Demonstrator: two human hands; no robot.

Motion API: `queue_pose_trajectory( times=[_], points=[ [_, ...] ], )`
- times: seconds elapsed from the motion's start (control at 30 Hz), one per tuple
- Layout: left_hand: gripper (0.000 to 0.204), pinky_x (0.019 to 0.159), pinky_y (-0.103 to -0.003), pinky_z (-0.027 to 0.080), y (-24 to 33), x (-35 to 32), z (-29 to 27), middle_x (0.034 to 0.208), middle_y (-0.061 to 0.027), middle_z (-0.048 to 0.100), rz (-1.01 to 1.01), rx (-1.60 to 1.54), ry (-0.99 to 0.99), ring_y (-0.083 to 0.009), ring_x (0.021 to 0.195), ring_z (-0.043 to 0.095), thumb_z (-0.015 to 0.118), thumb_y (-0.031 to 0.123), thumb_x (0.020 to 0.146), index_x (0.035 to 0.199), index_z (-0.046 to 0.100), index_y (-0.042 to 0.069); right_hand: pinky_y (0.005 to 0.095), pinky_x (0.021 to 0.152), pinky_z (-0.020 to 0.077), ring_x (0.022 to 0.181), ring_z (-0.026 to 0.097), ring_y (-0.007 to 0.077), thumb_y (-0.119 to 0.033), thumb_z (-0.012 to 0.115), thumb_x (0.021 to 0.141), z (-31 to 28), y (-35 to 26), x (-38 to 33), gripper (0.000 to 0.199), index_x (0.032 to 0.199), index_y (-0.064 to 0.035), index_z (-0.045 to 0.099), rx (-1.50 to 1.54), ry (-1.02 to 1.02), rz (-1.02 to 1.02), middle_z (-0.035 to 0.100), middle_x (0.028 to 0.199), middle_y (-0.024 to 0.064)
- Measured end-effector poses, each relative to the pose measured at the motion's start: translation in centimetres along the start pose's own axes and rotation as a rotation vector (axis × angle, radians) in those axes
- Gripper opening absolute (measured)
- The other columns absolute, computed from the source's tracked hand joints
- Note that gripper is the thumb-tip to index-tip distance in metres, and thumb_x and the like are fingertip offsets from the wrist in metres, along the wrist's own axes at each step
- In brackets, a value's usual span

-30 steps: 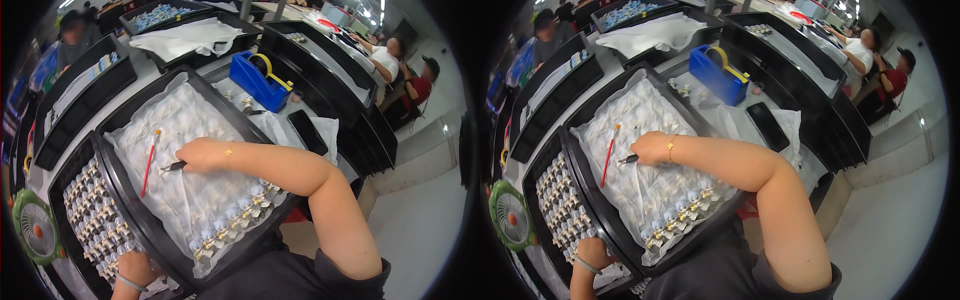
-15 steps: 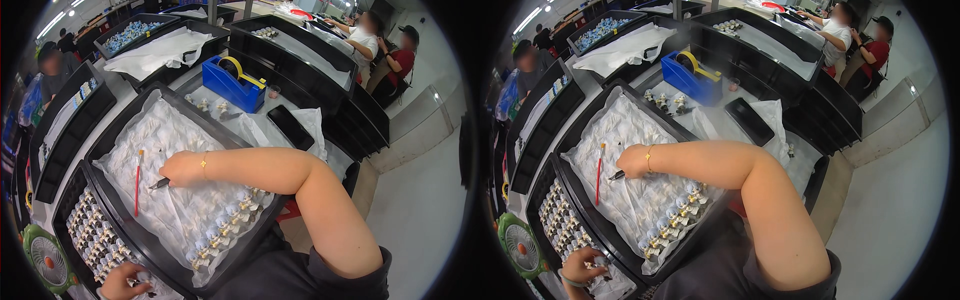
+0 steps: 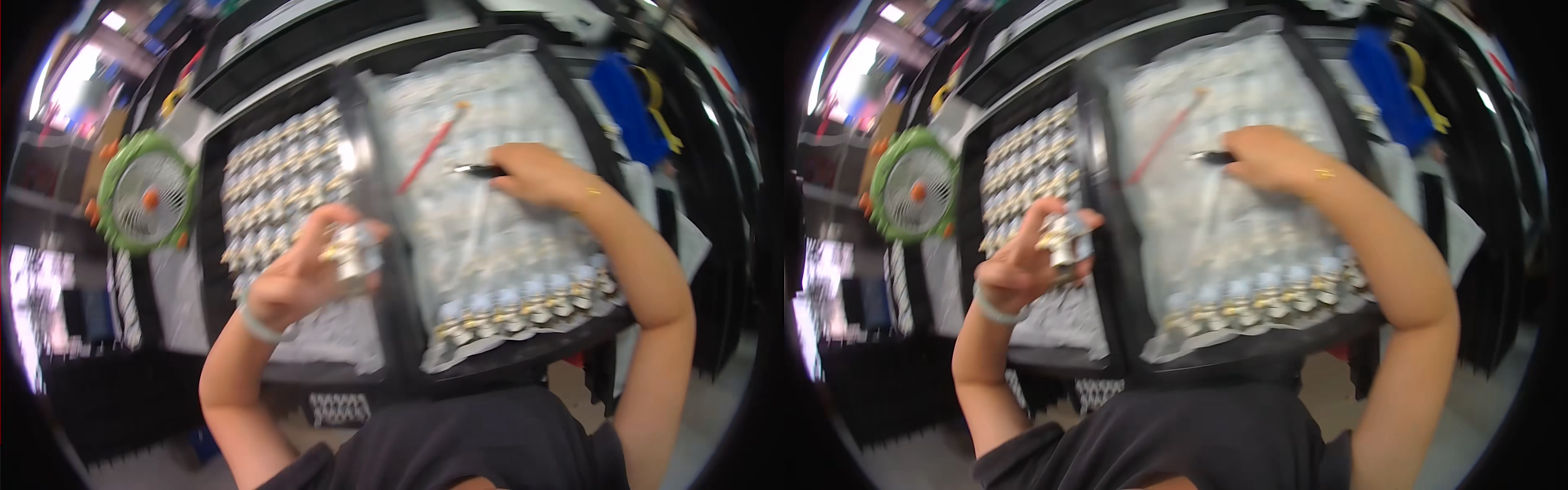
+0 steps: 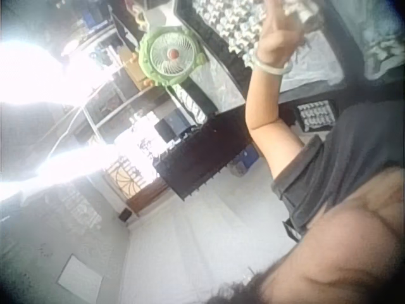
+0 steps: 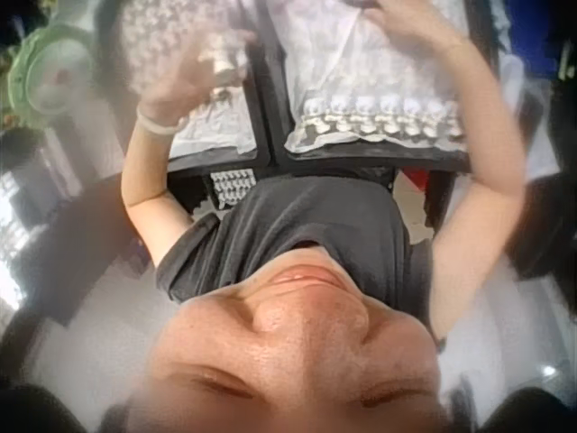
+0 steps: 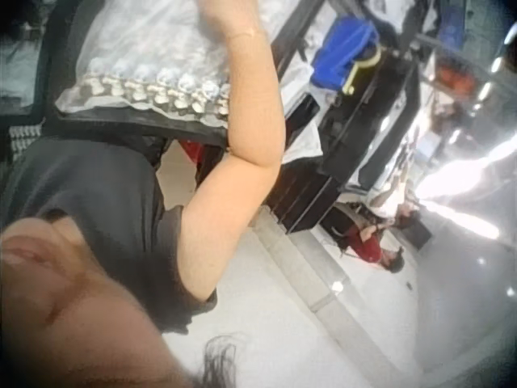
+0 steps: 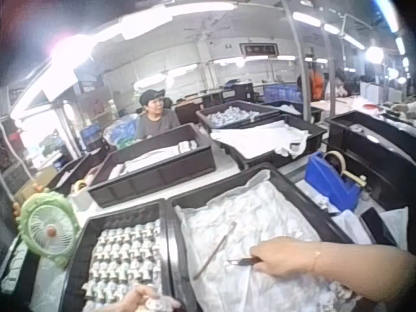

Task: The person assembles small anime-style figurines at a workstation. They pick up a figurine from a tray, use a small tool to scrape or clean parts of it, and then place it into a blue container. The process is repeated for multiple figurines.

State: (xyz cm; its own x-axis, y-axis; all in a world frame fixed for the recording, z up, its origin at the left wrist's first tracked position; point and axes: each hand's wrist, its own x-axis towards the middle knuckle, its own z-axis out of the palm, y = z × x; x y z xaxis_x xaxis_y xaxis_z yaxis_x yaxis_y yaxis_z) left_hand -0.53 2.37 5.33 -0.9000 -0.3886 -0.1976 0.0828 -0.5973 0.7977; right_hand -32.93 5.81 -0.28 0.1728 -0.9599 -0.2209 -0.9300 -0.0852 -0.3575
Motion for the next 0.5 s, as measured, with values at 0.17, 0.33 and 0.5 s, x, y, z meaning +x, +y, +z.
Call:
queue_pose_trajectory(
  times=[0.17,0.33,0.5],
  points=[
    [0.083,0.080,-0.035,0.043,-1.1,0.6,0.3,0.127,-0.0156,0.033,0.093,0.114,-0.002,-0.0259,0.098,0.053,0.063,-0.010,0.059,0.124,0.022,0.021,0.0396,0.070,0.0417,0.080,0.054,0.0343,-0.015,0.060,0.075,-0.4,-0.4,-1.0,0.020,0.087,-0.0011,0.052,0.030,0.039,0.000,0.057,0.083,0.0174],
    [0.084,0.083,-0.037,0.044,-1.3,0.2,0.9,0.127,-0.0161,0.034,0.118,0.213,-0.002,-0.0263,0.100,0.052,0.062,-0.011,0.060,0.124,0.020,0.024,0.0398,0.071,0.0423,0.080,0.055,0.0345,-0.015,0.060,0.075,-0.5,-0.8,-0.8,0.020,0.086,0.0004,0.053,0.046,0.043,0.002,0.057,0.081,0.0179],
    [0.087,0.084,-0.037,0.044,-1.5,0.6,0.6,0.128,-0.0163,0.031,0.133,0.273,-0.053,-0.0270,0.104,0.049,0.061,-0.013,0.058,0.124,0.019,0.025,0.0397,0.070,0.0420,0.079,0.054,0.0347,-0.014,0.060,0.075,-0.7,-0.6,-0.8,0.019,0.085,0.0008,0.052,0.077,0.036,0.008,0.057,0.081,0.0182]
  ],
)
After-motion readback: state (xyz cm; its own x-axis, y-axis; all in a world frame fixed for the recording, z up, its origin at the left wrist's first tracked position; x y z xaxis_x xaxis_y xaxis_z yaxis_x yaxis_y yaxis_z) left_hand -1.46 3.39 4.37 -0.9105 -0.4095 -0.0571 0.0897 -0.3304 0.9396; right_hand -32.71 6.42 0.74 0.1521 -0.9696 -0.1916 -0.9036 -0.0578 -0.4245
